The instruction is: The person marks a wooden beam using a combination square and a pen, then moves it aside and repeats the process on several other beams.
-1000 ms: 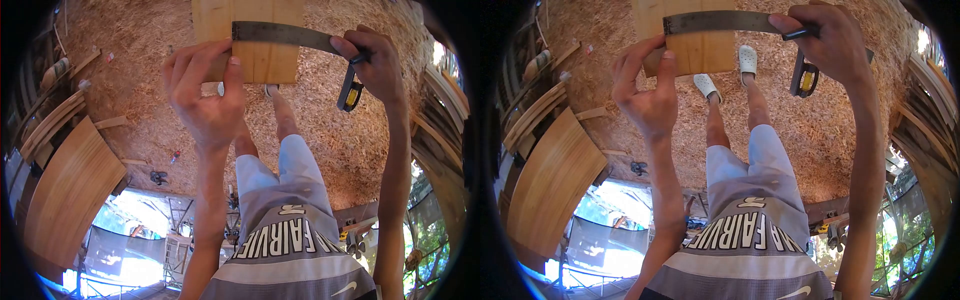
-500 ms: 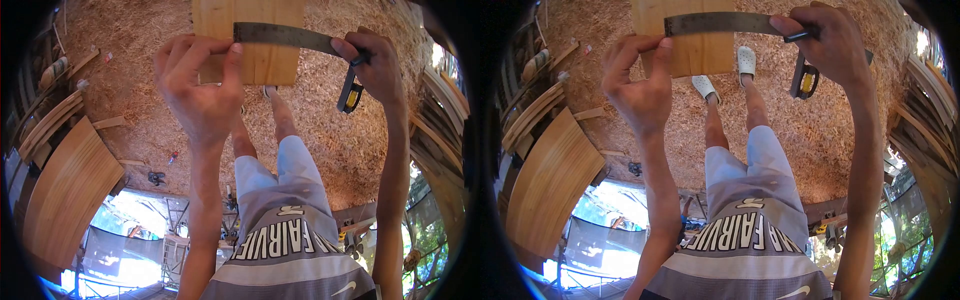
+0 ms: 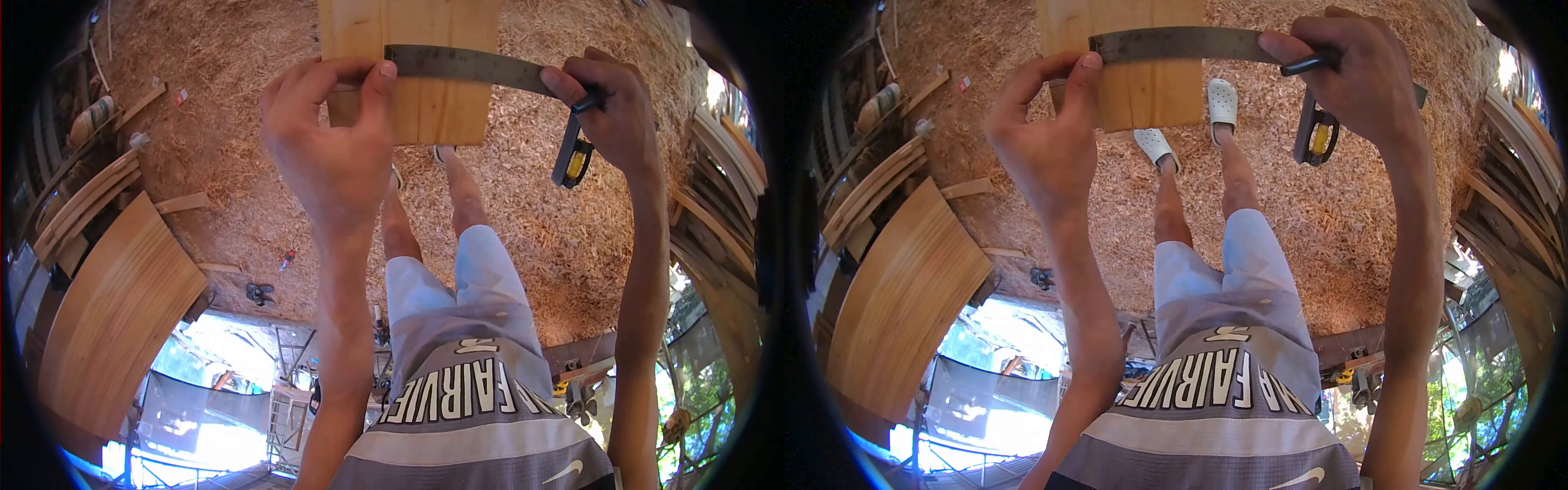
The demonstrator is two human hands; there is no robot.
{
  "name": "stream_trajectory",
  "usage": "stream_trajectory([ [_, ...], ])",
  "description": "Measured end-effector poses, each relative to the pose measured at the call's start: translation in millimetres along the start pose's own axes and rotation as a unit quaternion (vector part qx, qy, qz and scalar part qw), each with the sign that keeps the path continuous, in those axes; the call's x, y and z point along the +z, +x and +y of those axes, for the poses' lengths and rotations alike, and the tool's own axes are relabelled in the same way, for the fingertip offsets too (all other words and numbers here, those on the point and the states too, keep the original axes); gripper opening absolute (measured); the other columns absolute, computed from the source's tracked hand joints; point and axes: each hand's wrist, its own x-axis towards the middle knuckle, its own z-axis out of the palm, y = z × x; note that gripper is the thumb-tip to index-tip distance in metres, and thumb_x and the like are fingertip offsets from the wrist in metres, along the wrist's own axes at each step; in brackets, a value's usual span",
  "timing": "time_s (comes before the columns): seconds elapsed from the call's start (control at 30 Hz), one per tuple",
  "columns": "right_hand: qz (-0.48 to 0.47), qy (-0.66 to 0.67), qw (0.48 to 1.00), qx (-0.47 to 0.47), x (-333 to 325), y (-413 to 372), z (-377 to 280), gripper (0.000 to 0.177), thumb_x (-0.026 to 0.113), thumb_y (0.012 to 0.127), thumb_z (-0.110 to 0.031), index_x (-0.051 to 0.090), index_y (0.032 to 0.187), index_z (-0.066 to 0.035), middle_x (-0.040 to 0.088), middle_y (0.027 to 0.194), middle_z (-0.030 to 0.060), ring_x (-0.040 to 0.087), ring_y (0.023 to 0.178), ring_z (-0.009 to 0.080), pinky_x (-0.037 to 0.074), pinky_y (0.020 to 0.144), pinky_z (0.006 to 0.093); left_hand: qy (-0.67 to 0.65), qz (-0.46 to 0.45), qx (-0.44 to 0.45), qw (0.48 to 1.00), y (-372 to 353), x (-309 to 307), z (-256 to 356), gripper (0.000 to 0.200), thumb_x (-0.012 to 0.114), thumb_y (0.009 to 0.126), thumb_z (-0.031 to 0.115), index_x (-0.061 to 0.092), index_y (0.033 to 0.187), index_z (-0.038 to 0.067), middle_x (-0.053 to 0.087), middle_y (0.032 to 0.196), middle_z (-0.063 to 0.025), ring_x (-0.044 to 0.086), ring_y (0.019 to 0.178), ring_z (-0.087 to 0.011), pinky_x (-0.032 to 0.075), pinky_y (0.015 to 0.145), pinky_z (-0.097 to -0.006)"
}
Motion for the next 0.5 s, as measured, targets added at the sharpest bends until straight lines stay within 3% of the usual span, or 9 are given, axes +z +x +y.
stream_trajectory([
  [0.17, 0.006, 0.002, 1.0, 0.007, -1.0, -0.7, -4.3, 0.043, 0.075, 0.096, -0.042, 0.074, 0.082, -0.001, 0.046, 0.067, 0.0035, 0.047, 0.059, 0.0166, 0.035, 0.057, 0.0371, -0.03, 0.019, 0.041, 0.999, 1.6, 5.5, -7.8, 0.016, 0.083, 0.08, 0.008, 0.077, 0.095, 0.007, 0.076, 0.092, -0.0062, 0.066, 0.094, -0.0272, 0.048, 0.09, -0.0408],
  [0.2, 0.015, -0.016, 1.0, -0.003, -1.9, -1.4, -5.0, 0.038, 0.076, 0.095, -0.04, 0.075, 0.086, -0.003, 0.051, 0.07, 0.0039, 0.049, 0.062, 0.0173, 0.038, 0.059, 0.0355, -0.032, 0.018, 0.042, 0.998, 1.7, 4.7, -7.4, 0.016, 0.083, 0.08, 0.008, 0.077, 0.095, 0.007, 0.076, 0.092, -0.0062, 0.066, 0.094, -0.0272, 0.048, 0.09, -0.0408],
  [0.27, 0.025, -0.034, 0.999, -0.012, -3.5, -1.4, -6.4, 0.033, 0.078, 0.094, -0.038, 0.076, 0.089, -0.005, 0.056, 0.074, 0.0044, 0.051, 0.064, 0.018, 0.042, 0.061, 0.034, 0.009, 0.0, 0.057, 0.998, 1.8, 2.7, -5.7, 0.013, 0.082, 0.089, 0.011, 0.079, 0.099, 0.003, 0.077, 0.093, -0.0071, 0.069, 0.093, -0.0165, 0.051, 0.093, -0.0333],
  [0.33, 0.202, -0.07, 0.967, -0.136, -5.5, 0.7, -6.4, 0.04, 0.064, 0.103, -0.041, 0.076, 0.107, -0.003, 0.068, 0.092, 0.0095, 0.062, 0.08, 0.0209, 0.048, 0.075, 0.0316, -0.005, 0.002, 0.062, 0.998, 1.2, 4.2, -8.9, 0.012, 0.081, 0.09, 0.011, 0.078, 0.099, 0.003, 0.077, 0.094, -0.0069, 0.069, 0.094, -0.0165, 0.051, 0.095, -0.0346],
  [0.37, 0.202, -0.071, 0.967, -0.135, -13.0, -5.5, 3.0, 0.04, 0.064, 0.103, -0.041, 0.076, 0.107, -0.003, 0.068, 0.092, 0.0095, 0.062, 0.08, 0.0209, 0.048, 0.075, 0.0316, -0.018, 0.003, 0.064, 0.998, 0.7, 5.1, -10.6, 0.012, 0.08, 0.09, 0.011, 0.078, 0.098, 0.003, 0.077, 0.094, -0.0068, 0.069, 0.094, -0.0165, 0.051, 0.097, -0.0358],
  [0.4, 0.187, 0.161, 0.965, -0.09, -26.2, -18.2, 19.3, 0.047, 0.053, 0.106, -0.043, 0.072, 0.114, 0.0, 0.07, 0.101, 0.0135, 0.064, 0.09, 0.0235, 0.049, 0.084, 0.034, -0.019, 0.002, 0.064, 0.998, 0.4, 6.6, -11.2, 0.012, 0.08, 0.09, 0.011, 0.078, 0.098, 0.003, 0.077, 0.094, -0.0068, 0.069, 0.094, -0.0165, 0.051, 0.097, -0.0358],
  [0.43, 0.162, 0.384, 0.908, -0.041, -35.2, -17.4, 4.7, 0.056, 0.042, 0.109, -0.044, 0.068, 0.122, 0.003, 0.071, 0.111, 0.0175, 0.067, 0.1, 0.0261, 0.05, 0.093, 0.0363, -0.036, 0.016, 0.058, 0.998, -0.9, 9.4, -11.1, 0.011, 0.08, 0.086, 0.008, 0.077, 0.095, 0.005, 0.075, 0.093, -0.0071, 0.067, 0.097, -0.0222, 0.049, 0.094, -0.038],
  [0.47, 0.286, 0.521, 0.803, 0.042, -19.9, -24.0, -16.4, 0.072, 0.023, 0.109, -0.048, 0.063, 0.126, 0.01, 0.069, 0.112, 0.021, 0.067, 0.107, 0.0281, 0.047, 0.101, 0.0427, -0.052, 0.03, 0.052, 0.997, -2.1, 11.3, -11.2, 0.012, 0.081, 0.082, 0.004, 0.077, 0.092, 0.006, 0.074, 0.092, -0.0073, 0.064, 0.1, -0.0279, 0.048, 0.092, -0.0402],
  [0.5, 0.286, 0.52, 0.804, 0.043, -10.4, -15.4, -35.4, 0.072, 0.023, 0.109, -0.048, 0.063, 0.126, 0.01, 0.069, 0.112, 0.021, 0.067, 0.107, 0.0281, 0.047, 0.101, 0.0427, -0.053, 0.029, 0.051, 0.997, -3.2, 11.8, -10.6, 0.012, 0.081, 0.082, 0.004, 0.077, 0.092, 0.006, 0.074, 0.092, -0.0073, 0.064, 0.1, -0.0279, 0.048, 0.092, -0.0402],
])
